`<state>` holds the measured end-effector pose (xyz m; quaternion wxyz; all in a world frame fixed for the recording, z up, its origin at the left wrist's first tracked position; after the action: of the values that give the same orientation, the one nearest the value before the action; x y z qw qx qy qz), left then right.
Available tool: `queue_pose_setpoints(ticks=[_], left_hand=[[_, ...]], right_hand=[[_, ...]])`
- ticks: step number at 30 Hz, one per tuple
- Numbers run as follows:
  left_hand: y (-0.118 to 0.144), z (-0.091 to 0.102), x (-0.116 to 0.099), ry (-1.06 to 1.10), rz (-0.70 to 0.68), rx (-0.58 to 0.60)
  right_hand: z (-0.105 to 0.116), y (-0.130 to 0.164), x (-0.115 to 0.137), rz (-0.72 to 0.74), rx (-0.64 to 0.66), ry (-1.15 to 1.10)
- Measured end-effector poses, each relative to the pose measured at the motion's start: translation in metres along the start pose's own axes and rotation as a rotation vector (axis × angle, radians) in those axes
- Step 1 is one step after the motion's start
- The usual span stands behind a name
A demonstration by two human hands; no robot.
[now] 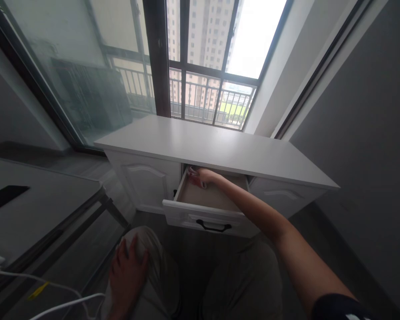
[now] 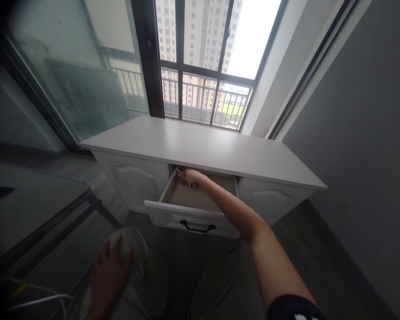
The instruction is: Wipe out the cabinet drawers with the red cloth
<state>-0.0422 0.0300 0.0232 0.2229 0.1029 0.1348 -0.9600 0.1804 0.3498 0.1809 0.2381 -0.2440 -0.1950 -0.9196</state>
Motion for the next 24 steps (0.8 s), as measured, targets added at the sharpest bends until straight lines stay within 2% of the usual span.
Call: queue_pose_setpoints(ticks=[2,4,8,10,12,14,16,19,21,24], left_hand=[[0.001,0.002,-0.001,-0.004,-0.009,-0.006],[0.003,0.003,-0.001,-0.009,-0.017,-0.016],[0.003,0.002,0.0,-0.009,-0.02,-0.016],[0.002,0.001,0.001,-0.006,-0.02,-0.01],[0.001,0.0,0.001,0.003,-0.022,-0.003],[0.001,-0.002,0.001,0.02,-0.027,0.006],[0.001,-0.004,0.0,0.038,-0.028,0.012],[0.001,-0.004,-0.001,0.059,-0.026,0.003],[0.002,-0.004,-0.002,0.064,-0.027,0.002],[0.002,-0.006,-0.002,0.056,-0.027,0.024]], right_hand=[[0.01,0.031,-0.006,-0.048,0.001,0.021],[0.026,0.069,-0.013,-0.046,-0.075,-0.134],[0.054,0.165,-0.048,0.021,-0.339,-0.852],[0.062,0.219,-0.075,0.065,-0.555,-1.152],[0.062,0.274,-0.099,0.155,-0.818,-1.358],[0.049,0.324,-0.114,0.249,-1.053,-1.48],[0.029,0.361,-0.118,0.346,-1.222,-1.527],[0.0,0.39,-0.11,0.477,-1.359,-1.509],[-0.013,0.394,-0.103,0.509,-1.37,-1.496],[-0.017,0.39,-0.097,0.539,-1.361,-1.511]])
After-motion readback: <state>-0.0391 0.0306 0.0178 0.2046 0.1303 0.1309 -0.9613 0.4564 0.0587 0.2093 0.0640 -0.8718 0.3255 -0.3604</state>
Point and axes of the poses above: each hand's wrist, its own y-axis away from the middle knuckle, its own z-axis out of the back of the hand, x = y × z, the point moved 9 cm from there along -y, towards the middle knuckle, and after that the axes turned 6 degrees about x, right-handed, at the moved point
